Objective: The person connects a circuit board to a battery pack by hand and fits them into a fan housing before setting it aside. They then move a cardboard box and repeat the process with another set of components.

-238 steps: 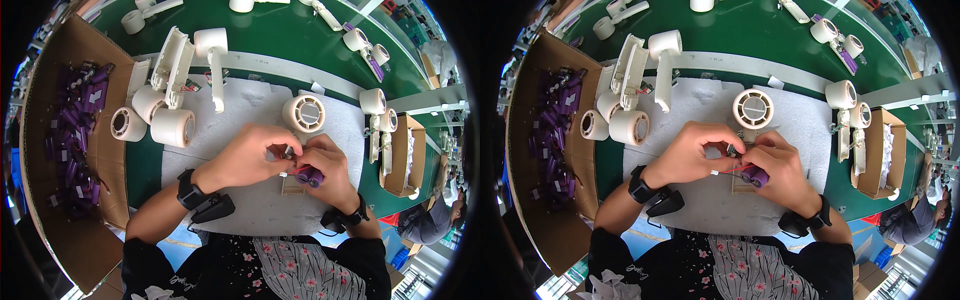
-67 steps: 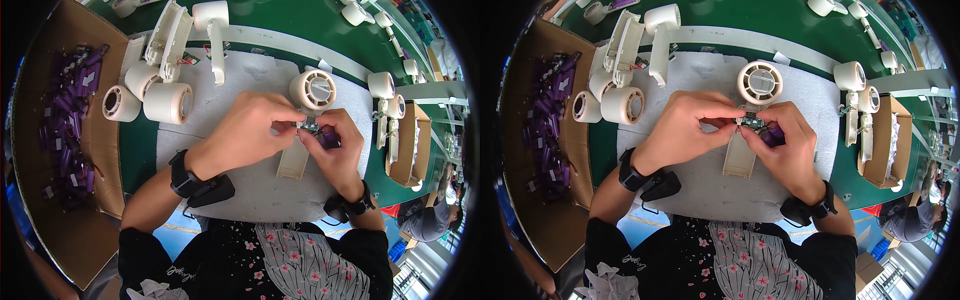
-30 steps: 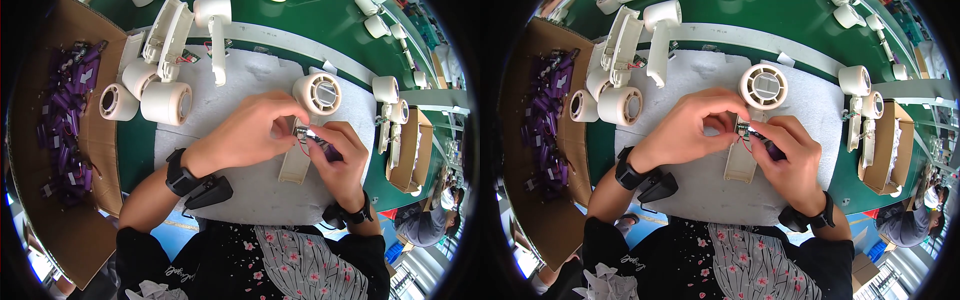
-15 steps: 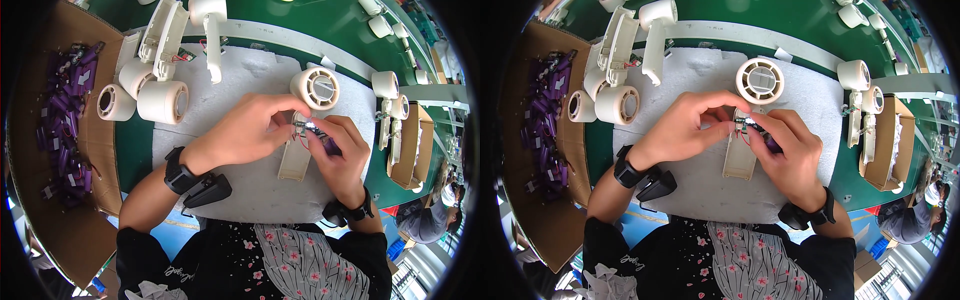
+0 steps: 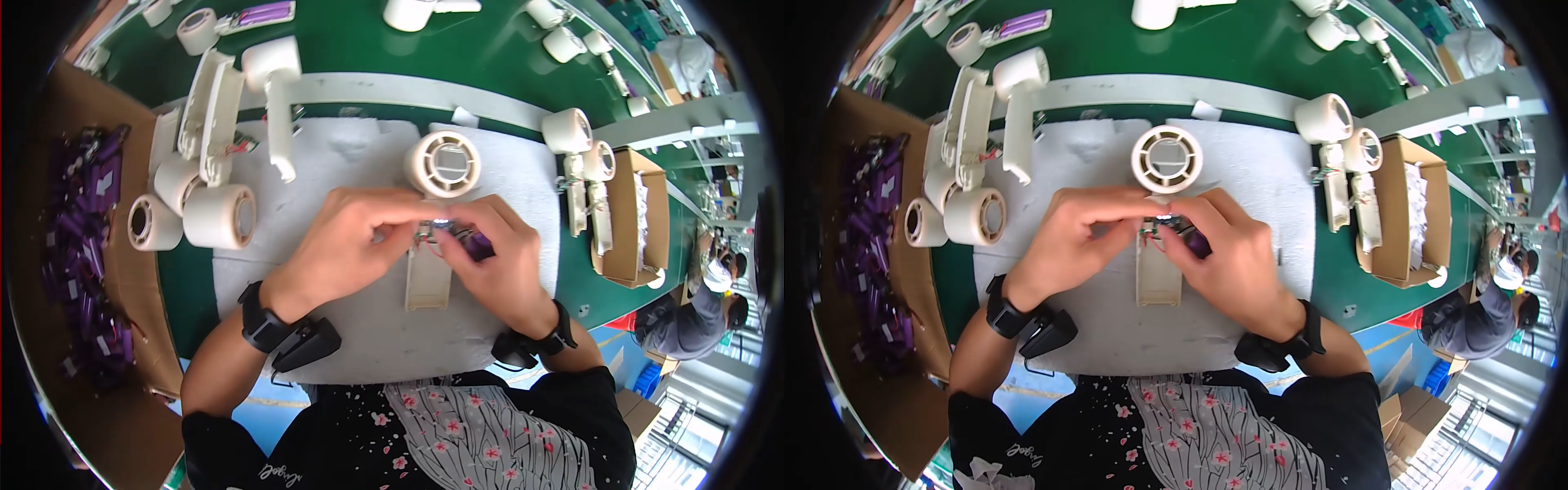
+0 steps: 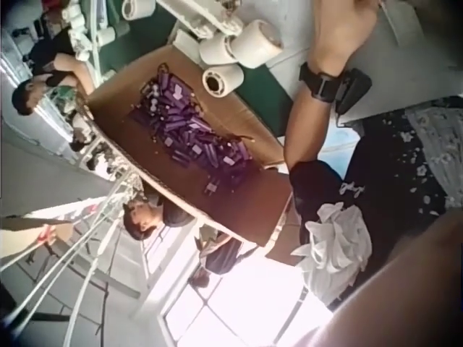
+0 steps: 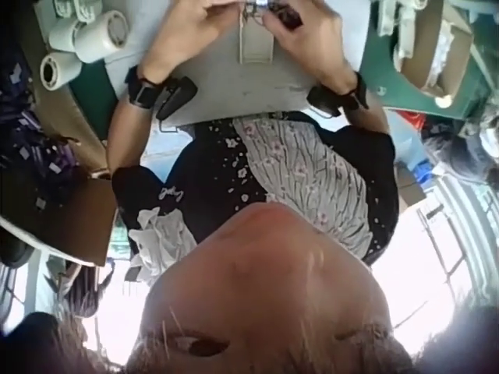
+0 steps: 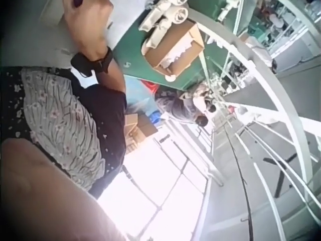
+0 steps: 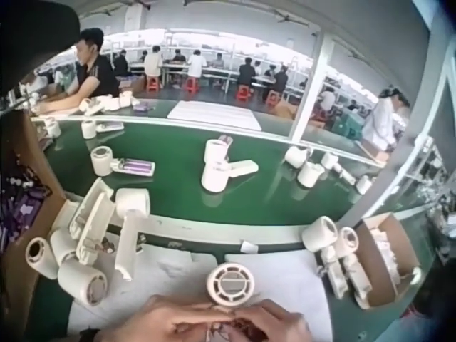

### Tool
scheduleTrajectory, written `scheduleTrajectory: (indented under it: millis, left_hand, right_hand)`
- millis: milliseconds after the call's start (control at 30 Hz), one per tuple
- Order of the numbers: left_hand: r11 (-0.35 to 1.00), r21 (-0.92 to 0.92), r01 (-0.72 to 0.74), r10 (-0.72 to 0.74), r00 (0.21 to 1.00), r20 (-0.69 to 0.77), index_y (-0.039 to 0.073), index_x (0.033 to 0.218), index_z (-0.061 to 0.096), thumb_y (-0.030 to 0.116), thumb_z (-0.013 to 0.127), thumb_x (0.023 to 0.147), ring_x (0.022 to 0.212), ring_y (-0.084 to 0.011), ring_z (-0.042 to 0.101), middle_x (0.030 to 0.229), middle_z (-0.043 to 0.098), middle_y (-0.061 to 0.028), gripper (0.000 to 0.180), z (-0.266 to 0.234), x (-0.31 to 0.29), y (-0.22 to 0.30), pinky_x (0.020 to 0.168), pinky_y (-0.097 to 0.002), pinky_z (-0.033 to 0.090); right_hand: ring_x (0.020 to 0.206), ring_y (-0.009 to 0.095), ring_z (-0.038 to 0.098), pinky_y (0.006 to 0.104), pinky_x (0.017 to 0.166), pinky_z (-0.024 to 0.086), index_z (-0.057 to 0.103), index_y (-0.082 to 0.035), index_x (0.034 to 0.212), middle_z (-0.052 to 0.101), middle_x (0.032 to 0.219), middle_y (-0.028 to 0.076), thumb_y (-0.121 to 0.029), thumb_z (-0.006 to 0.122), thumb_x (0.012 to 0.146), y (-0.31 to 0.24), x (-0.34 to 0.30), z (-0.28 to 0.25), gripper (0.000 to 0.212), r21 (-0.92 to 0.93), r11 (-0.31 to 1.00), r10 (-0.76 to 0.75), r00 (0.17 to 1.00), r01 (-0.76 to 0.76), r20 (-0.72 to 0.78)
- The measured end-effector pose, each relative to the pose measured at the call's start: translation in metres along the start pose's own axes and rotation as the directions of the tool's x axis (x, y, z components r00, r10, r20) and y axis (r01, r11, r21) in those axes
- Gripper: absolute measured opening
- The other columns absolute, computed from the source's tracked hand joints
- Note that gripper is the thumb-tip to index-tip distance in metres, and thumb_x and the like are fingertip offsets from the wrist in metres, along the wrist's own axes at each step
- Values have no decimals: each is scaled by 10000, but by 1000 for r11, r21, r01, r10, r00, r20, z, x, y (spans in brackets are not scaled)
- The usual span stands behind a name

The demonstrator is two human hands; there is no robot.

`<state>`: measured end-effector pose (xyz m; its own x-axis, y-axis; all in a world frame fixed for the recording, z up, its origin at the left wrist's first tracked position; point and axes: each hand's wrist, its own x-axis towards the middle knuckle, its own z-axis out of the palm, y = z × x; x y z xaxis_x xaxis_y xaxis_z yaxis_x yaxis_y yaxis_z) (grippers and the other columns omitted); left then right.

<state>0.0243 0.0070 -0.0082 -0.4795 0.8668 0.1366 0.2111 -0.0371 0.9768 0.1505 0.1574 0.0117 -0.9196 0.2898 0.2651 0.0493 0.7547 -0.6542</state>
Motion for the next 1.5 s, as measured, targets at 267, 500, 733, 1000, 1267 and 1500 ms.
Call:
scheduleTrajectory:
  millis: [267, 500, 733, 1000, 1267, 1500]
  left_hand:
    - [975, 195, -108, 101, 994, 45, 117, 1060, 716, -84, 582, 766, 674, -267, 644, 964, 661, -164, 381, -1, 5, 3, 600, -310, 492]
    - [969, 210, -128, 123, 992, 37, 77, 1019, 718, -135, 546, 737, 819, -268, 657, 925, 684, -157, 393, -5, 4, 4, 698, -311, 503]
    - [960, 249, -125, 121, 992, 32, 68, 965, 721, -104, 608, 728, 687, -204, 637, 968, 665, -139, 314, -3, 11, 10, 598, -297, 493]
    - [965, 259, -48, 59, 998, -31, 58, 931, 740, -23, 675, 708, 688, -170, 640, 988, 659, -134, 246, -5, 6, 2, 610, -267, 518]
    - [959, 279, -56, 67, 997, -31, 50, 897, 750, 51, 688, 719, 693, -179, 661, 969, 659, -162, 189, -3, 6, 1, 589, -259, 531]
    - [963, 268, -35, 48, 998, -39, 56, 865, 756, 83, 690, 732, 699, -185, 672, 962, 667, -170, 151, -1, 10, 2, 597, -262, 545]
  right_hand:
    - [718, 168, 612, 286, 614, 502, 579, -41, 1060, 615, 872, 82, -44, 756, 756, -5, 7, -24, 351, 67, 983, 140, 938, -169, 316]
    - [927, 205, 610, 285, 769, 513, 547, -43, 1225, 569, 1173, 131, -15, 756, 740, 3, 5, -107, 529, 14, 1000, 14, 959, -18, 283]
    - [744, 84, 567, 215, 683, 434, 639, -8, 1085, 633, 839, 19, -234, 562, 949, 90, 19, -363, 275, -370, 830, 88, 755, -416, -650]
    - [1091, 270, 578, 411, 921, 469, 550, -26, 1266, 593, 1244, 163, -172, 673, 816, 377, 172, -436, 489, -570, 821, -26, 999, 42, 36]
    - [1146, 367, 554, 417, 937, 461, 474, -8, 1313, 552, 1265, 245, -230, 705, 670, 454, 254, -328, 719, -802, 521, 474, 880, -292, -12]
    - [1125, 364, 571, 426, 916, 466, 448, -20, 1302, 577, 1227, 223, -171, 658, 674, 456, 280, -328, 679, -794, 389, 689, 720, -467, -85]
